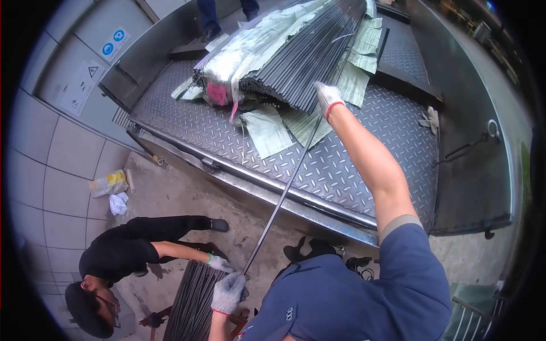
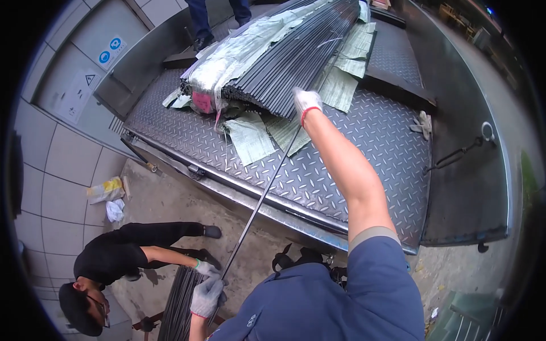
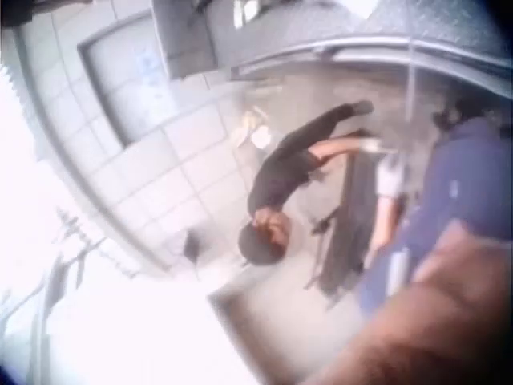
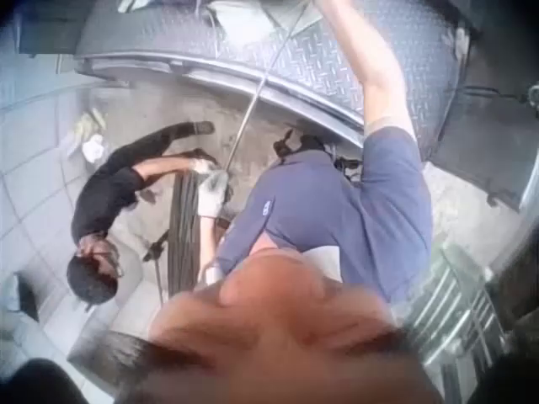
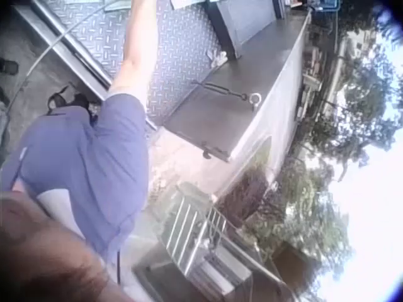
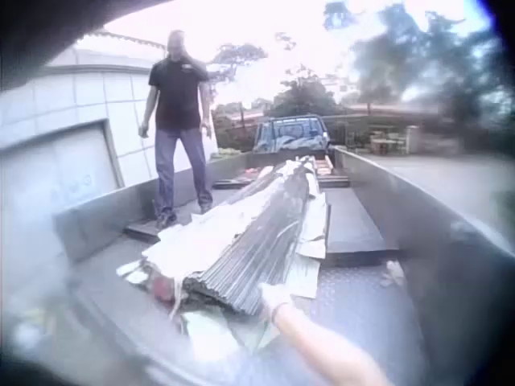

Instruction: Unloading bundles of metal poles from a truck and stacking them onto a storage rack.

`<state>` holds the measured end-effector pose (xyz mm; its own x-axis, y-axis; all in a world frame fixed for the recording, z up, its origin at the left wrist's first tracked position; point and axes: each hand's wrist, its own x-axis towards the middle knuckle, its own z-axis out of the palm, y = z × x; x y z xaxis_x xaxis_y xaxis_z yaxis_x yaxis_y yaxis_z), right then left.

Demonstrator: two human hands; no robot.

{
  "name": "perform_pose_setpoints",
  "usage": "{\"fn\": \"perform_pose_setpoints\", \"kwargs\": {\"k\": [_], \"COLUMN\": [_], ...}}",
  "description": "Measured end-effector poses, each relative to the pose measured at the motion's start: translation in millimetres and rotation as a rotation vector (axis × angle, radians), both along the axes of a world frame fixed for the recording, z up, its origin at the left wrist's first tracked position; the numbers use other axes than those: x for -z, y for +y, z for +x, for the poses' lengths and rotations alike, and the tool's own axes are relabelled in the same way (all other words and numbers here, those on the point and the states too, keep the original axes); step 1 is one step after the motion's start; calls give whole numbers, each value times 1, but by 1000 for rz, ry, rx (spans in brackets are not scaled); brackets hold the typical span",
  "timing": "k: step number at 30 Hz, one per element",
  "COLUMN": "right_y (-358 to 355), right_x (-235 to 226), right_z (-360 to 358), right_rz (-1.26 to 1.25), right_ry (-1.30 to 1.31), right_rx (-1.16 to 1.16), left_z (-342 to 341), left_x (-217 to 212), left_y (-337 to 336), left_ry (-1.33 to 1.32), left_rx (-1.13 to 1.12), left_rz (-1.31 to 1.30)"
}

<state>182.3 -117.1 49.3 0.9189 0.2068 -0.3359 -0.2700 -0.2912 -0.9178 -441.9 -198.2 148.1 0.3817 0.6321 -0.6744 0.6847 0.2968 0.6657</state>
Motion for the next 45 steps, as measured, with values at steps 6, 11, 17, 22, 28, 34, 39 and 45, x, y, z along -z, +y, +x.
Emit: {"fn": "perform_pose_setpoints", "kwargs": {"k": [6, 11, 17, 22, 28, 34, 39, 45], "right_y": [37, 53, 60, 54, 26, 13, 18, -10], "right_x": [-13, 56, 98, 98, 20, 9, 23, -35], "right_z": [-8, 40, 61, 58, 25, 23, 33, -16], "right_rz": [-217, -106, 195, 436, 702, 728, 621, 565], "right_ry": [-30, 155, 283, 320, 467, 550, 449, 468], "right_rx": [-15, 100, 166, 192, 1, -2, -17, -72], "left_z": [10, 19, 18, 28, 14, 17, 14, 3], "left_x": [3, 5, 12, 4, 11, 25, 36, 42], "left_y": [8, 13, 2, -5, -4, -5, -12, -8], "left_ry": [40, 15, 42, 96, 45, 101, 58, -43], "left_rx": [-24, -3, -40, -18, -113, -91, -87, -102], "left_rz": [-46, -39, -77, -106, -162, -125, -47, 126]}}
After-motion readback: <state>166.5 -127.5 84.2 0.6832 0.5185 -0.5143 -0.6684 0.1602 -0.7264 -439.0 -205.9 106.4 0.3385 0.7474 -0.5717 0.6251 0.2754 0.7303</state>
